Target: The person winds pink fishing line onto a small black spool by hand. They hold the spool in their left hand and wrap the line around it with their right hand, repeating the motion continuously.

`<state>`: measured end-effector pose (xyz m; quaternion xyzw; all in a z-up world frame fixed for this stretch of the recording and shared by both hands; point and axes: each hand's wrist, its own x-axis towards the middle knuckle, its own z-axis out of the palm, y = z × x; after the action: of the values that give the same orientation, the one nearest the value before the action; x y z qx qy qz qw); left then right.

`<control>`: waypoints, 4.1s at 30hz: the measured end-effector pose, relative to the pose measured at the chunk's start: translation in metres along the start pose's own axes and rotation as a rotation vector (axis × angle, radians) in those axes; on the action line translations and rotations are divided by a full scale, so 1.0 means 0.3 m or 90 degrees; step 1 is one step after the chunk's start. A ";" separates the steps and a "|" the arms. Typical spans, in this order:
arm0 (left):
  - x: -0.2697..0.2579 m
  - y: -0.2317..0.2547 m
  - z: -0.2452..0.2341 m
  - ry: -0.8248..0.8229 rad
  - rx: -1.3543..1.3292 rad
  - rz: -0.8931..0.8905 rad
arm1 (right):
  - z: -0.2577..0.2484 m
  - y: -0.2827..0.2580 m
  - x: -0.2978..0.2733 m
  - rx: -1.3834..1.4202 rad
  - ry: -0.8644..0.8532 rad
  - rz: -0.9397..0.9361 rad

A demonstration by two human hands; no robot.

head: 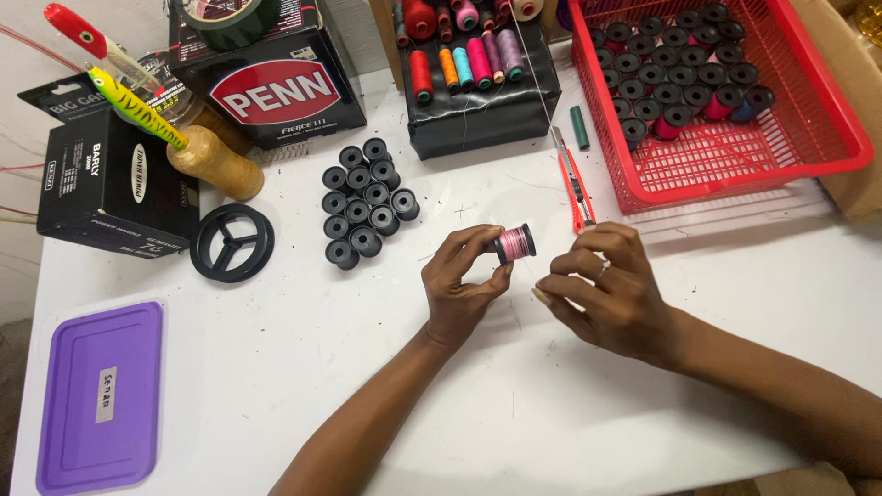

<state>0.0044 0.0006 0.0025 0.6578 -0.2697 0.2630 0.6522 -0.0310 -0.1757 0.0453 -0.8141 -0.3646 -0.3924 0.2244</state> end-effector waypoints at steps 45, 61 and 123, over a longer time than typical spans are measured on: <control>0.020 -0.002 -0.024 -0.057 0.035 0.047 | -0.034 0.025 0.082 0.063 -0.007 0.018; 0.019 0.000 -0.017 -0.080 -0.014 0.053 | 0.111 0.167 0.113 0.186 -0.020 0.126; 0.010 -0.056 0.039 0.092 -0.112 -0.201 | 0.120 0.064 0.029 0.154 -0.027 0.227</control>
<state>0.0183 -0.0110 -0.0075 0.6117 -0.1380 0.1793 0.7580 0.0044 -0.1609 0.0294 -0.8410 -0.2635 -0.2825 0.3787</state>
